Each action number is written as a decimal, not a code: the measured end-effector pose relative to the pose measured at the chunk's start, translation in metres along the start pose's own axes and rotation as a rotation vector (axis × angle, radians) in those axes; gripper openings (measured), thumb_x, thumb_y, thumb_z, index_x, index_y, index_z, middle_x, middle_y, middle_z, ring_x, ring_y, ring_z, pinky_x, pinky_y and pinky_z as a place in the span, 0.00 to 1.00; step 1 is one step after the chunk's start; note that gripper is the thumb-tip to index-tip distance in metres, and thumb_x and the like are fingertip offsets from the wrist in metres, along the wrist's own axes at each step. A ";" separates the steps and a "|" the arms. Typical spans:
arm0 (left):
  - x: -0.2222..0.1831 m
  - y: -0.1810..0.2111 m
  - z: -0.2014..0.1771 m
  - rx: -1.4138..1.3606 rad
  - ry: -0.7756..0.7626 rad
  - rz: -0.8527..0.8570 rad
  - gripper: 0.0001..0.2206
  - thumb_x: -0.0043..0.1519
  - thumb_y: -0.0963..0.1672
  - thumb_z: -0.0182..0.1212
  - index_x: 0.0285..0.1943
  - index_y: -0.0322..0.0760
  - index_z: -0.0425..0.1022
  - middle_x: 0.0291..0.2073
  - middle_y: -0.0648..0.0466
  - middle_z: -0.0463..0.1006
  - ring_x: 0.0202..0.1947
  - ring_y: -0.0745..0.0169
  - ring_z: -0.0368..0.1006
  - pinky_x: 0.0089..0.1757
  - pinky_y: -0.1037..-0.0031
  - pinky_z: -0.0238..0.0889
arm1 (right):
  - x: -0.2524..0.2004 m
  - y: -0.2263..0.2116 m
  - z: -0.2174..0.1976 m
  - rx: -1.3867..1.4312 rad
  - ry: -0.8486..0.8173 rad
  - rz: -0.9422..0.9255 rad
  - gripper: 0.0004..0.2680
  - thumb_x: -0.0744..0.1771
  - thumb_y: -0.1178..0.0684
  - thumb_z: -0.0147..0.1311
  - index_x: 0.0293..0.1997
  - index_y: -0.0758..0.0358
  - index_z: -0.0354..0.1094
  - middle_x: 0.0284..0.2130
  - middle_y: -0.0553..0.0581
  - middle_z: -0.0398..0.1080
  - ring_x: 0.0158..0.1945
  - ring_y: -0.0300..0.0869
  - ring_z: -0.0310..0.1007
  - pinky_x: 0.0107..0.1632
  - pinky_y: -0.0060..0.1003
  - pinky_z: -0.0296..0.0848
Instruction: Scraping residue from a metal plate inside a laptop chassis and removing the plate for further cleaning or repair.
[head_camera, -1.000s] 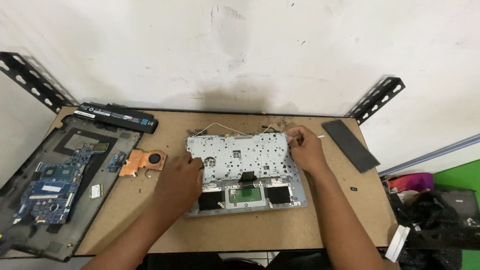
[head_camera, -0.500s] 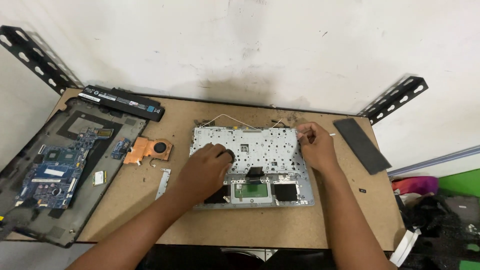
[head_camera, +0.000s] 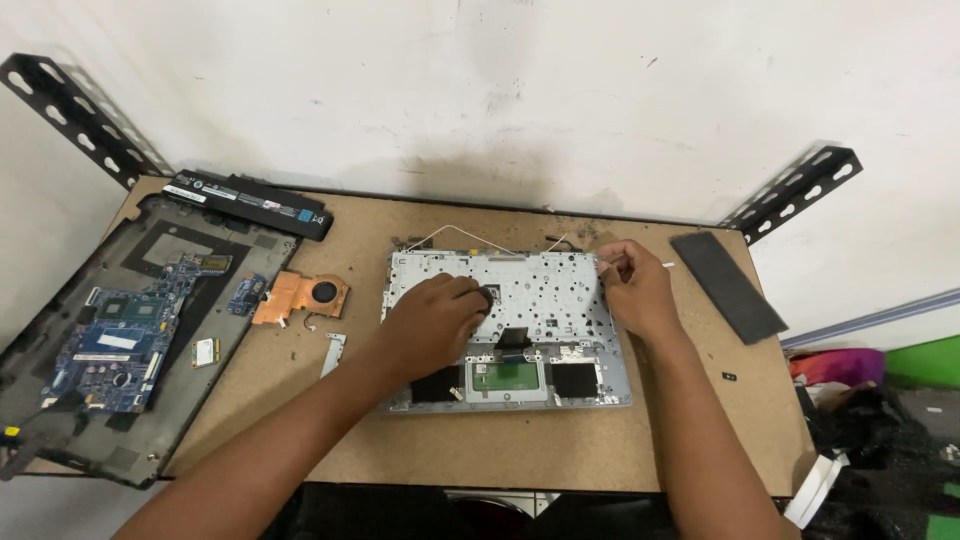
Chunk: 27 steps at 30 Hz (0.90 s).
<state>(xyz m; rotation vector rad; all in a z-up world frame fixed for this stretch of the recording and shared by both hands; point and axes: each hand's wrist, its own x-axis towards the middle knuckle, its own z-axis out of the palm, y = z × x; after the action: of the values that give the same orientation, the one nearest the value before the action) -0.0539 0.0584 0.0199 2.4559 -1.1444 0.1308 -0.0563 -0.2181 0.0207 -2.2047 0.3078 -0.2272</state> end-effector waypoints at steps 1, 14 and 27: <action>0.000 0.002 -0.002 -0.006 -0.005 0.000 0.10 0.61 0.42 0.50 0.44 0.31 0.74 0.41 0.41 0.74 0.44 0.44 0.72 0.44 0.63 0.65 | 0.000 0.002 0.000 -0.002 -0.001 0.007 0.07 0.65 0.61 0.49 0.44 0.63 0.71 0.28 0.64 0.69 0.31 0.47 0.67 0.33 0.41 0.67; 0.011 -0.023 -0.006 0.120 -0.018 -0.155 0.11 0.63 0.45 0.48 0.47 0.35 0.74 0.44 0.45 0.74 0.46 0.49 0.71 0.47 0.66 0.63 | 0.000 0.000 0.001 0.008 0.001 -0.014 0.07 0.65 0.62 0.49 0.44 0.64 0.70 0.28 0.64 0.69 0.31 0.46 0.66 0.33 0.40 0.67; 0.037 -0.017 0.001 0.092 -0.016 -0.174 0.12 0.62 0.44 0.50 0.50 0.35 0.72 0.43 0.44 0.73 0.47 0.46 0.71 0.48 0.62 0.64 | 0.004 0.009 0.003 -0.010 0.010 -0.019 0.09 0.64 0.60 0.51 0.48 0.61 0.71 0.29 0.63 0.70 0.32 0.46 0.68 0.35 0.40 0.68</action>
<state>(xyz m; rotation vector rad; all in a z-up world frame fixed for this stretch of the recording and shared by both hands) -0.0171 0.0415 0.0234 2.6291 -0.9445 0.1145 -0.0529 -0.2228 0.0121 -2.2177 0.2942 -0.2471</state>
